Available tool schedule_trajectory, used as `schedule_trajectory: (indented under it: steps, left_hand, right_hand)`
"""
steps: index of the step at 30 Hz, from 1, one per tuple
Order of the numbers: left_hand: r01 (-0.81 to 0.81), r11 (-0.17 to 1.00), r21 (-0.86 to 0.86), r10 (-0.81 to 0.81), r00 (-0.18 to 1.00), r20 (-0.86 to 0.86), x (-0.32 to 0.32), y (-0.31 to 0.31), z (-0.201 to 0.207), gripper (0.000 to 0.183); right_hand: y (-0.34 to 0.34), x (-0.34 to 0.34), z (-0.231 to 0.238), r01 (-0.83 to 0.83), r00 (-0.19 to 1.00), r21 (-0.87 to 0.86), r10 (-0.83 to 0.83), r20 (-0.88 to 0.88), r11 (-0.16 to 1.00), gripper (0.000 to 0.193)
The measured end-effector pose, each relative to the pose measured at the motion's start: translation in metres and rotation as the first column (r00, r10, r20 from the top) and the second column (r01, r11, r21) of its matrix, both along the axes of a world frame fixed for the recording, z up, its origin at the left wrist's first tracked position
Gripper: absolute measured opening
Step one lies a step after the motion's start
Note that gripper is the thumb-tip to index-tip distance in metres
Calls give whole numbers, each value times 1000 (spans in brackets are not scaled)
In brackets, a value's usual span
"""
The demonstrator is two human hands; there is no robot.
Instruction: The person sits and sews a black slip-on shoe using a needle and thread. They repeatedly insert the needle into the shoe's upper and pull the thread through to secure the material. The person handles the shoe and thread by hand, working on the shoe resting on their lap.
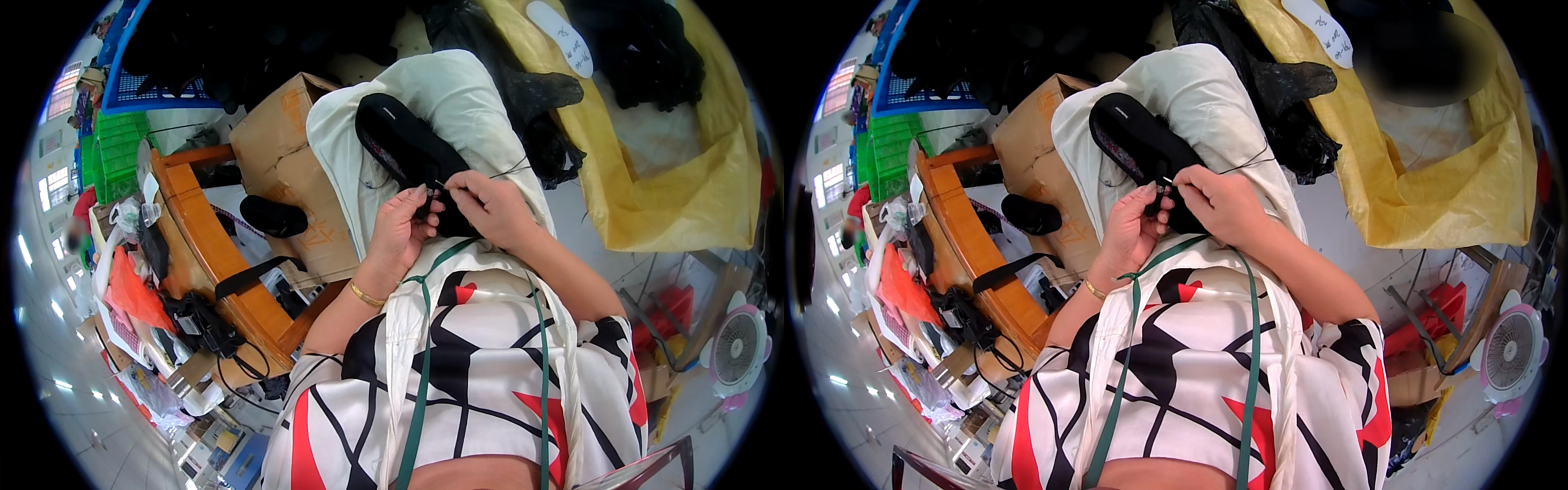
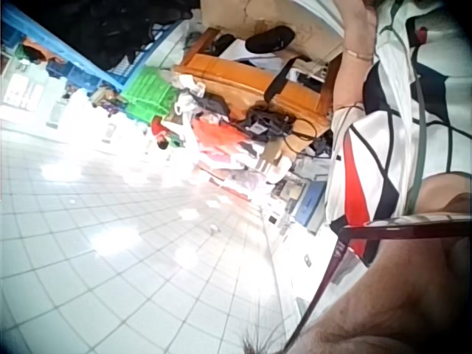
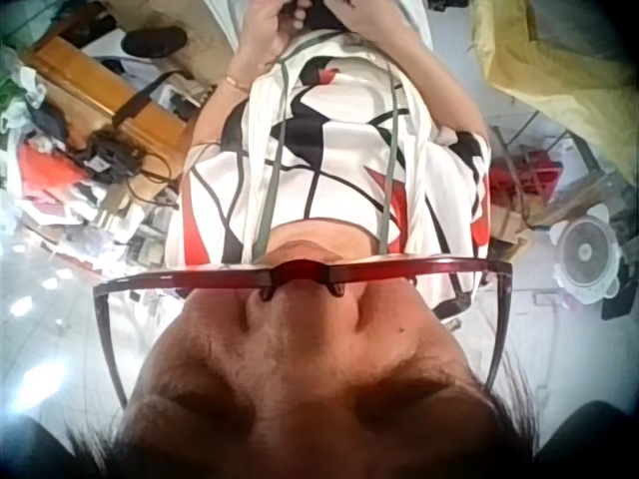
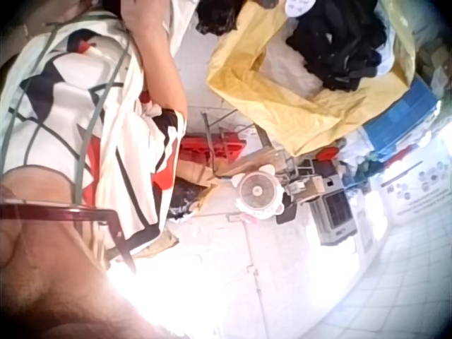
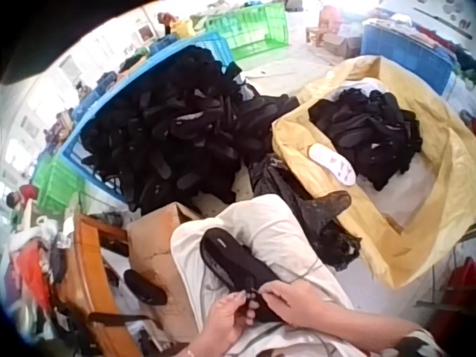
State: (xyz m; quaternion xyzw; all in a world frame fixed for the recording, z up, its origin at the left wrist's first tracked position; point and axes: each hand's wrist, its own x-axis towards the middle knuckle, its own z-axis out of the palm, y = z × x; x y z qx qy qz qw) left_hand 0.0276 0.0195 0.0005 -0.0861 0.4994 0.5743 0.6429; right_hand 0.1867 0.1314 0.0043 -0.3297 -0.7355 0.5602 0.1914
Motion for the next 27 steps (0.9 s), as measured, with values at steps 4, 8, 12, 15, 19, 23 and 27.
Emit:
schedule_trajectory:
  steps: [4,8,12,15,19,23,27]
  left_hand:
    - [7,1000,7,-7,1000,11,0,0,-1,20]
    - [11,1000,15,-11,1000,15,0,0,-1,21]
    - [10,1000,10,-10,1000,12,0,0,1,21]
    - [8,1000,13,-8,1000,10,1,0,1,21]
    - [11,1000,14,-11,1000,6,1,1,2,21]
    - [-6,1000,30,7,1000,-26,5,1,3,17]
    - [-16,999,49,21,995,-99,9,1,8,13]
  right_hand:
    - [-10,5,-10,-26,999,98,29,-32,995,13]
    - [-10,4,-9,-37,999,128,38,-9,991,13]
    - [-10,4,-9,-42,999,137,43,-2,990,13]
    - [-10,4,-10,-42,999,139,43,-6,989,13]
    - [-9,4,-10,-43,999,144,44,-5,989,13]
    - [-7,4,-8,-57,998,122,56,14,991,12]
    - [-7,5,-6,-51,999,3,52,-15,999,10]
